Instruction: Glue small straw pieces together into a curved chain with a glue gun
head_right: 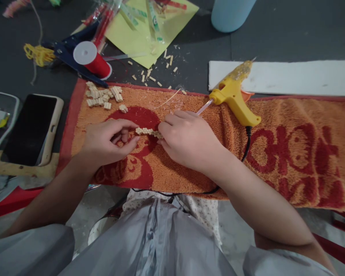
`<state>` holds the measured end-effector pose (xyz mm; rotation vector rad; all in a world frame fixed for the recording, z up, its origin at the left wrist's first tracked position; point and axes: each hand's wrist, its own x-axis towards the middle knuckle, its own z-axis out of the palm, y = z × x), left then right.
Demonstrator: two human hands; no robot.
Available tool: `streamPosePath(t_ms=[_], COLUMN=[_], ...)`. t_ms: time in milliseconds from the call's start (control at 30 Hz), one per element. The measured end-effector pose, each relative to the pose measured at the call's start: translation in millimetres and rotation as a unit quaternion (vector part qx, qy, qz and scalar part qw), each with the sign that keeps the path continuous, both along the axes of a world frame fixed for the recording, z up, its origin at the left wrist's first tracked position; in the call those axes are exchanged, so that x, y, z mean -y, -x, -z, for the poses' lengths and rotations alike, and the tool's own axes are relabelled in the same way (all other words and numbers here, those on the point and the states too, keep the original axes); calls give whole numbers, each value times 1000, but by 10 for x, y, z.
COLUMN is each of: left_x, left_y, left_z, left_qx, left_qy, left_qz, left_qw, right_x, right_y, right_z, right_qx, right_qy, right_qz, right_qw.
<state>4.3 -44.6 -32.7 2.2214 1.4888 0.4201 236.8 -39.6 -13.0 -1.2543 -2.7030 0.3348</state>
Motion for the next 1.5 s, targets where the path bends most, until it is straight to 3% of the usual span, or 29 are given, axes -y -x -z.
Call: streamPosePath(t_ms=[467, 700, 1067, 1333, 1500], left_x=[-14, -5, 10, 29, 43], left_y=[-17, 0, -29, -31, -54], left_z=[-30, 1, -15, 27, 26], left_qx=[-35, -35, -36, 36, 68], left_qy=[31, 3, 10, -97, -121], left_qz=[1, 5, -5, 47, 46], left_qw=[999, 999, 999, 993, 989], right_x=[15, 10, 63, 64, 71], right_y=[12, 17, 42, 143, 141], right_z=[-4, 8, -15, 161, 152], right_qx=[-2, -6, -47, -141, -151], right_qy=[-5, 0, -11, -34, -55], right_qz=[0, -4, 34, 20, 14], right_qw=[1000, 1000, 998, 989, 987])
